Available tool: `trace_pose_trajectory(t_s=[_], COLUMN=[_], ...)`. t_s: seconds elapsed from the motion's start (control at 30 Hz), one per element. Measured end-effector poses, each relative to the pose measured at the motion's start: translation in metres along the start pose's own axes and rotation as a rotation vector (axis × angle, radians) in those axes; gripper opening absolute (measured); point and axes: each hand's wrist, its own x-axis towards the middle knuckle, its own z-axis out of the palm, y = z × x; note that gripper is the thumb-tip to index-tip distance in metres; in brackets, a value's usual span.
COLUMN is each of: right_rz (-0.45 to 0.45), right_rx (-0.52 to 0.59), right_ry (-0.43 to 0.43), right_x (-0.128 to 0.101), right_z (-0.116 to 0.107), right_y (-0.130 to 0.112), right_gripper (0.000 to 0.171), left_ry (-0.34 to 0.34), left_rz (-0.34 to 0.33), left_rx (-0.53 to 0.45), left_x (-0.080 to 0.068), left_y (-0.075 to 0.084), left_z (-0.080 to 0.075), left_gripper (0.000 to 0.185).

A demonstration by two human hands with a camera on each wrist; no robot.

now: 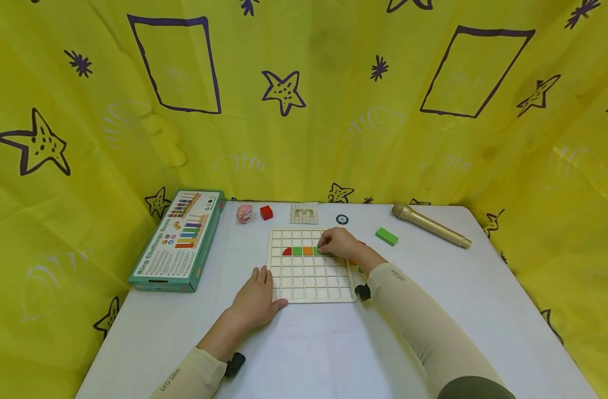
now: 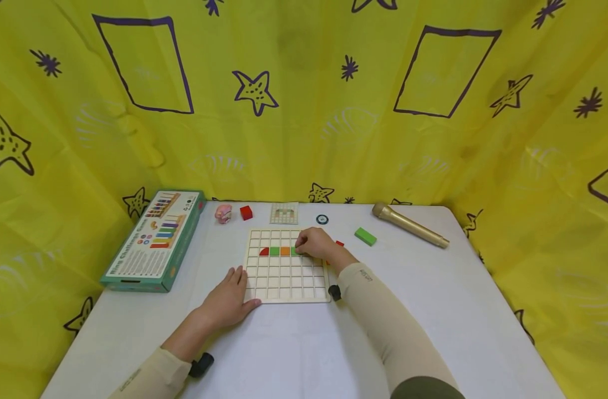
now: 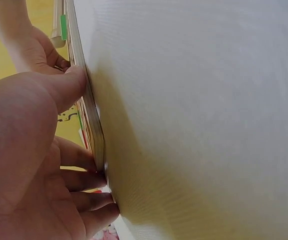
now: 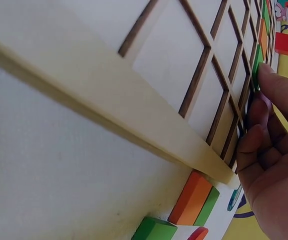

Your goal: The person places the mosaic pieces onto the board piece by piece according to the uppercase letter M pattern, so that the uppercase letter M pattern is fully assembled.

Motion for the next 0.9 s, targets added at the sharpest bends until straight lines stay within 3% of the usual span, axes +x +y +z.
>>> trace_pose_trajectory(t_s=[0.6, 0.9], right_rz=[-0.012, 0.017], right_rx=[0.046, -0.046], right_ry=[0.003, 0.061], right_x=[-0.003, -0.010], right_z=[-0.009, -0.034], right_y=[0.000, -0.004], right_gripper=[0.009, 0.012], left_ry=[0.003, 0.001], left_rz=[-0.007, -0.005], left_rx=[0.010, 0.014], left_x=[0.001, 0.002], left_y=[0.000, -0.001], left_z=[0.002, 0.003], left_gripper=[0.089, 0.088])
